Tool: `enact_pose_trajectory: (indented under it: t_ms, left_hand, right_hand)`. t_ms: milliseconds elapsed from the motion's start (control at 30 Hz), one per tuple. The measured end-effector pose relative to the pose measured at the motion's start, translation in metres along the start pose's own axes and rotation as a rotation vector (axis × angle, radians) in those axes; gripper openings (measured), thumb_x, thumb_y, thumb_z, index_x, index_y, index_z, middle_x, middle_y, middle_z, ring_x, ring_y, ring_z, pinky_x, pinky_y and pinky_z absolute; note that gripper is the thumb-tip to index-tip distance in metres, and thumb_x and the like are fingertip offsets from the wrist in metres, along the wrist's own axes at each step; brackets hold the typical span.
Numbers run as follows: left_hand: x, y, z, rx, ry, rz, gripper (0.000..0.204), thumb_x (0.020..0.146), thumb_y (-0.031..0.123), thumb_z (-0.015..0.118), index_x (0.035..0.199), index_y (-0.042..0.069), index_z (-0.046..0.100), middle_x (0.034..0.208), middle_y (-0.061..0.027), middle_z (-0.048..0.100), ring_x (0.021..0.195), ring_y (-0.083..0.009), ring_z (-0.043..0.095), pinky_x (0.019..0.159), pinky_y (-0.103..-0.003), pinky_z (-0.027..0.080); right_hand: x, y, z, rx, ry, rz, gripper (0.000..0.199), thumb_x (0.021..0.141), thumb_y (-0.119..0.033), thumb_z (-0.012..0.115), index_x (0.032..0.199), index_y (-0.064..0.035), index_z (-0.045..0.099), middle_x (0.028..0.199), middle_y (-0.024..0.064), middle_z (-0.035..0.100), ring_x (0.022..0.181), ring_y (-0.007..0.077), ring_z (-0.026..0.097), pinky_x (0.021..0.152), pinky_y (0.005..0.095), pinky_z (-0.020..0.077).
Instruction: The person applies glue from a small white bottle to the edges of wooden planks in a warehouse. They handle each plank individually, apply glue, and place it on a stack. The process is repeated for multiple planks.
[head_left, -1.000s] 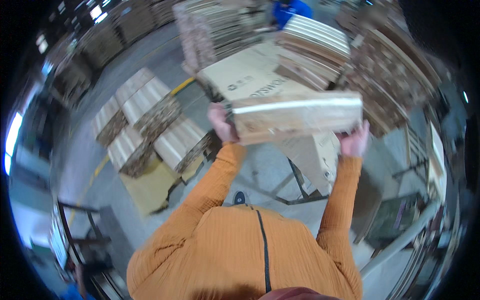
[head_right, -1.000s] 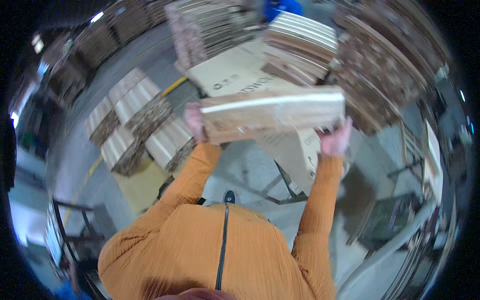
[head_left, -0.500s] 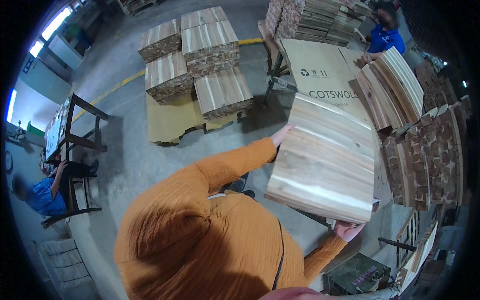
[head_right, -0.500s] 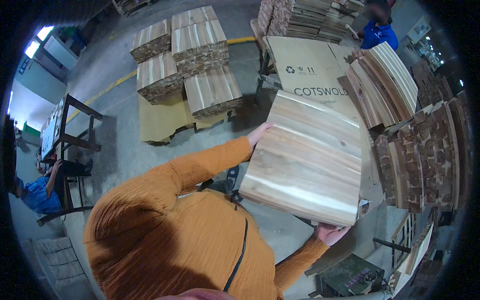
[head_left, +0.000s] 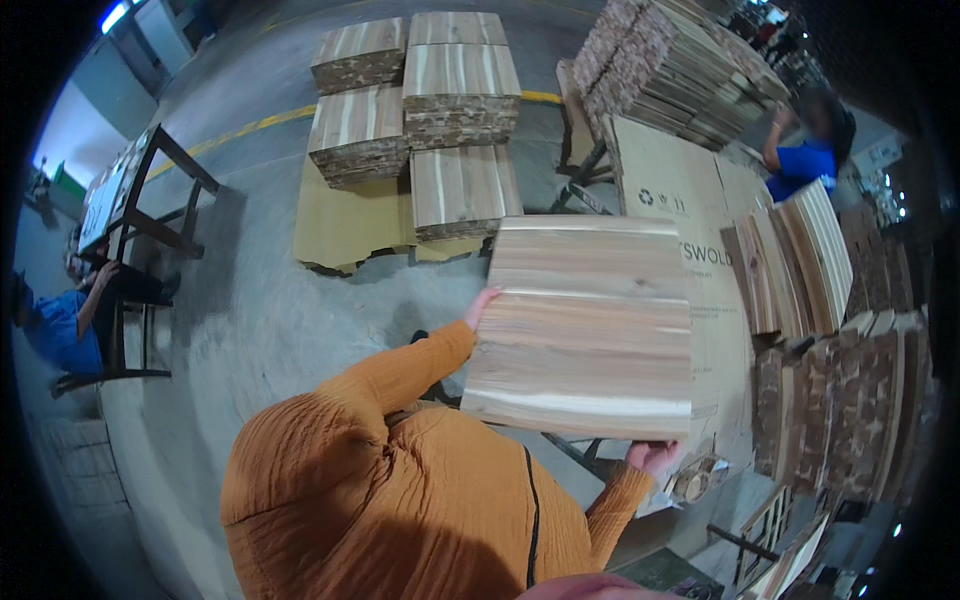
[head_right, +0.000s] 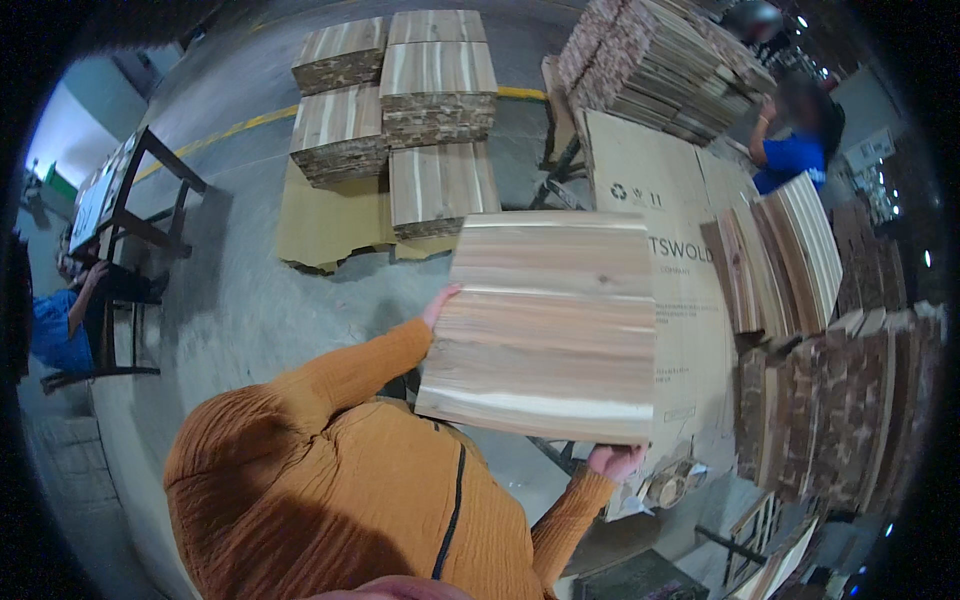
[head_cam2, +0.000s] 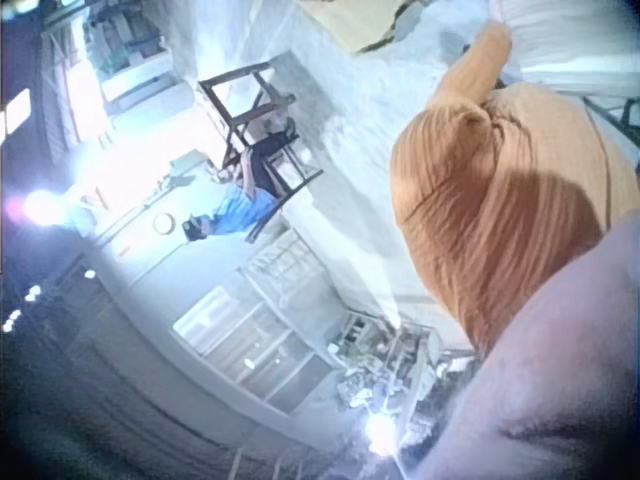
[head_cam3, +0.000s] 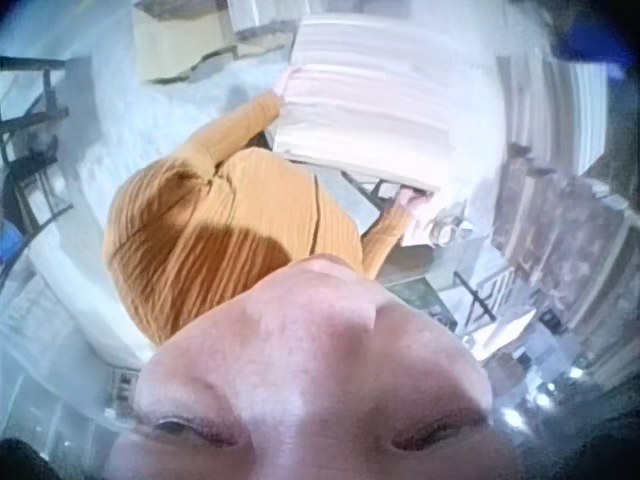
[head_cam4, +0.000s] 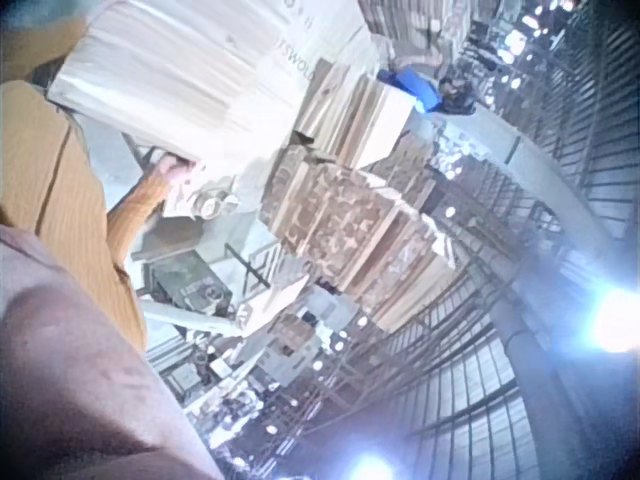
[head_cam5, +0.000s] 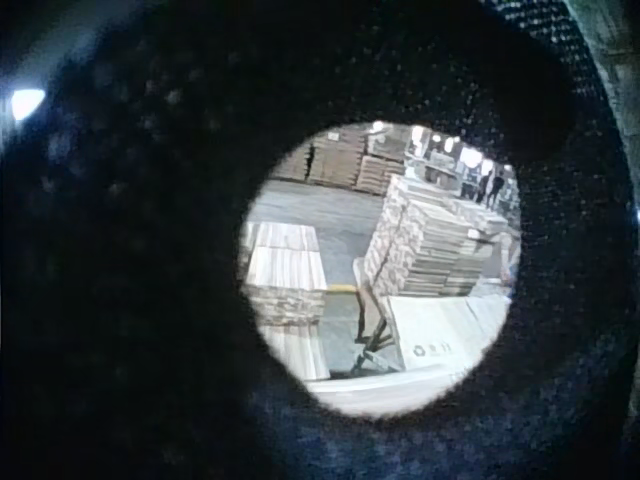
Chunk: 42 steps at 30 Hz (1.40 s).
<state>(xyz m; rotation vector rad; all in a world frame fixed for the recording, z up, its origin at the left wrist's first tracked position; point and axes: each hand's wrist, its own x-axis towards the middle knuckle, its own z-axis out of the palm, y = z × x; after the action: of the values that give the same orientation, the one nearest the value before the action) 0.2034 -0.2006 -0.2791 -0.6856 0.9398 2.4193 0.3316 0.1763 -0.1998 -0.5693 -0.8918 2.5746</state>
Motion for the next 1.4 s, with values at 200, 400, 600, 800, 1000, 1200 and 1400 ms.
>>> enact_pose_trajectory:
  t_ms: [200, 400, 600, 800, 1000, 1200, 1400]
  left_hand:
    - [-0.019, 0.089, -0.086, -0.198, 0.190, 0.244, 0.054, 0.077, 0.047, 0.059, 0.113, 0.006, 0.055, 0.103, -0.0117, 0.061, 0.093, -0.0242, 0.061, 0.085, -0.037, 0.049]
    - [-0.007, 0.190, -0.230, -0.438, 0.209, 0.507, 0.058, 0.079, 0.047, 0.055, 0.118, 0.004, 0.052, 0.111, -0.0127, 0.059, 0.100, -0.0255, 0.059, 0.089, -0.039, 0.047]
    - [0.009, 0.293, -0.347, -0.629, 0.365, 0.560, 0.065, 0.081, 0.053, 0.049, 0.126, 0.007, 0.048, 0.119, -0.0151, 0.056, 0.104, -0.0298, 0.057, 0.089, -0.043, 0.047]
    - [0.059, 0.369, -0.452, -0.699, 0.656, 0.626, 0.064, 0.081, 0.052, 0.051, 0.124, 0.004, 0.047, 0.114, -0.0146, 0.058, 0.099, -0.0280, 0.059, 0.086, -0.041, 0.048]
    - [0.123, 0.424, -0.511, -0.820, 0.648, 0.606, 0.066, 0.081, 0.055, 0.049, 0.123, 0.004, 0.049, 0.113, -0.0158, 0.059, 0.099, -0.0294, 0.060, 0.084, -0.044, 0.049]
    - [0.174, 0.433, -0.546, -0.872, 0.685, 0.643, 0.063, 0.081, 0.053, 0.049, 0.122, 0.004, 0.049, 0.115, -0.0150, 0.058, 0.101, -0.0296, 0.058, 0.087, -0.043, 0.049]
    - [0.231, 0.444, -0.525, -0.893, 0.801, 0.751, 0.061, 0.083, 0.051, 0.046, 0.123, 0.006, 0.047, 0.117, -0.0138, 0.055, 0.104, -0.0291, 0.057, 0.088, -0.044, 0.048]
  right_hand:
    - [0.077, 0.116, 0.122, -0.100, -0.166, 0.234, 0.031, 0.085, -0.026, 0.051, 0.102, -0.0022, 0.060, 0.108, 0.0106, 0.062, 0.105, 0.0243, 0.056, 0.094, 0.0419, 0.0424]
    - [0.132, 0.322, 0.254, 0.003, -0.393, 0.631, 0.032, 0.086, -0.029, 0.049, 0.103, -0.0053, 0.061, 0.110, 0.0070, 0.063, 0.106, 0.0244, 0.056, 0.092, 0.0415, 0.0431]
    - [0.179, 0.565, 0.361, -0.205, -0.268, 0.903, 0.046, 0.081, -0.027, 0.047, 0.119, -0.0019, 0.053, 0.121, 0.0121, 0.056, 0.114, 0.0295, 0.051, 0.099, 0.0440, 0.0385]
    - [0.207, 0.777, 0.449, -0.369, -0.226, 0.985, 0.048, 0.087, -0.030, 0.037, 0.124, -0.0027, 0.049, 0.127, 0.0129, 0.052, 0.117, 0.0311, 0.048, 0.102, 0.0439, 0.0355]
    - [0.233, 0.903, 0.492, -0.567, -0.204, 0.979, 0.046, 0.085, -0.030, 0.037, 0.115, -0.0011, 0.055, 0.117, 0.0129, 0.059, 0.108, 0.0310, 0.055, 0.095, 0.0441, 0.0426]
    - [0.267, 0.970, 0.504, -0.578, -0.243, 1.028, 0.049, 0.091, -0.036, 0.032, 0.125, -0.0054, 0.049, 0.123, 0.0114, 0.055, 0.112, 0.0295, 0.053, 0.096, 0.0411, 0.0427]
    - [0.295, 0.991, 0.512, -0.892, -0.068, 0.806, 0.041, 0.090, -0.036, 0.043, 0.117, -0.0068, 0.053, 0.117, 0.0088, 0.055, 0.108, 0.0274, 0.051, 0.093, 0.0411, 0.0419]
